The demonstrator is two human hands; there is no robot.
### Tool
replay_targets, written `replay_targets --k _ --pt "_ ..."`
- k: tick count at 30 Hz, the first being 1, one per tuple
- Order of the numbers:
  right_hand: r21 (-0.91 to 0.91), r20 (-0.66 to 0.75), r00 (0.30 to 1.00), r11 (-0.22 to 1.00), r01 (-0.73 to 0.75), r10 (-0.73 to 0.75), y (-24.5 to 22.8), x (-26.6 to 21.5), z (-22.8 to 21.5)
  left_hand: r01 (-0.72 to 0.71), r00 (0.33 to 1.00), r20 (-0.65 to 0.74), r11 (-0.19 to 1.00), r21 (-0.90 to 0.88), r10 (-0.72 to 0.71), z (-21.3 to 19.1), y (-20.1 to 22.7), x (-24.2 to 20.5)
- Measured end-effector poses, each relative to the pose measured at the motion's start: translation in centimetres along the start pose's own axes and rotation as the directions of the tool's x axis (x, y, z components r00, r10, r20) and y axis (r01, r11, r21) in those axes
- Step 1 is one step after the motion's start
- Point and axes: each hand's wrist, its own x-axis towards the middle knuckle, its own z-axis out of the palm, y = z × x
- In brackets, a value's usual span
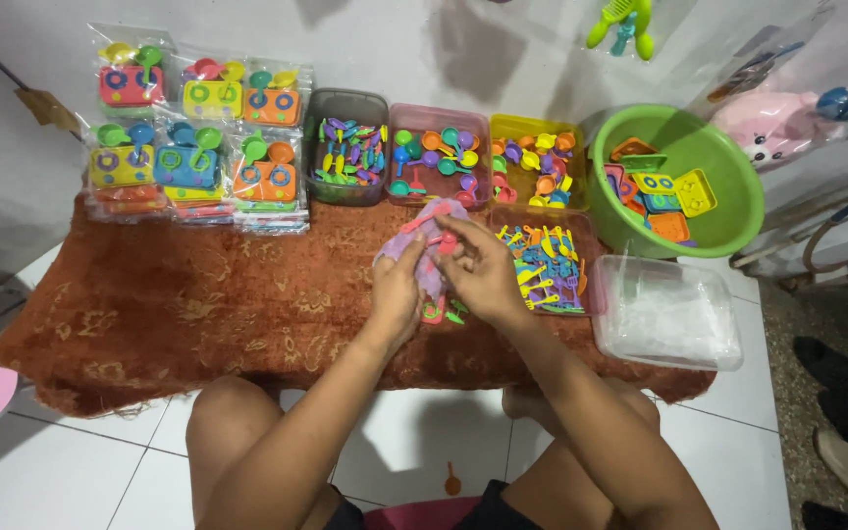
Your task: Cleaning small plastic toy pieces with a cloth and wrapping them in protective material before organizing them into containers.
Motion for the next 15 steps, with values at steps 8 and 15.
replay_targets --k 8,15 --pt "0.160 -0.087 0.991 0.983 -0.087 0.102 1.0 0.5 0.0 -0.018 1.000 -0.006 0.973 -0.231 0.017 0.0 0.6 -0.3" --pt "0.135 -0.079 0.992 0.987 -0.084 0.095 0.9 0.5 -0.2 -0.053 0.998 0.037 0.986 -0.161 0.060 1.8 2.3 -2.5"
